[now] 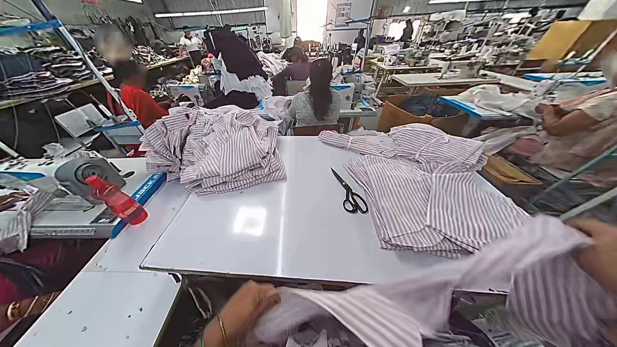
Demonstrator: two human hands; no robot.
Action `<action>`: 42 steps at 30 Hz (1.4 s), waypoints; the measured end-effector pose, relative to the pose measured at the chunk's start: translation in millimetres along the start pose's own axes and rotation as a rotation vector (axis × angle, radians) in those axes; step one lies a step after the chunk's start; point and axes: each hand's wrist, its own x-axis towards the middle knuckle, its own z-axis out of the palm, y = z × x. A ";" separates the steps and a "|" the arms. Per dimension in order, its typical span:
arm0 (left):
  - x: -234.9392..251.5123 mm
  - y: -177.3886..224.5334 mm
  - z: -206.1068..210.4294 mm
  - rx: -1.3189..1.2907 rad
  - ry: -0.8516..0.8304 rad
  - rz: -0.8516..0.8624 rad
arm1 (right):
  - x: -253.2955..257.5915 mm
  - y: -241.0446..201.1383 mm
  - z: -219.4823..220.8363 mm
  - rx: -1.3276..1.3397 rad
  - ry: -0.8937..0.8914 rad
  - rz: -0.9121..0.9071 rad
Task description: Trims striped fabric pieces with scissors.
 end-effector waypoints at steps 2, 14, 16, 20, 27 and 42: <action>19.4 -6.5 -64.0 0.147 0.161 -0.255 | 55.8 -59.9 41.2 0.243 0.194 -0.298; 194.1 4.4 -34.5 0.331 -0.326 0.114 | 49.2 -206.6 257.8 0.172 -0.503 -0.423; 198.8 -13.8 -7.8 0.375 -0.307 0.041 | 36.6 -192.3 274.0 0.085 -0.483 -0.345; 164.1 -37.1 -6.5 0.341 -0.238 0.089 | -2.4 -170.9 278.3 0.135 -0.264 -0.333; 211.0 -96.4 -49.2 0.363 -0.035 0.169 | -36.0 -157.7 252.4 0.093 -0.313 -0.111; 173.6 -47.9 -14.5 0.405 -0.293 0.003 | -135.5 -120.2 195.0 0.530 -0.862 0.231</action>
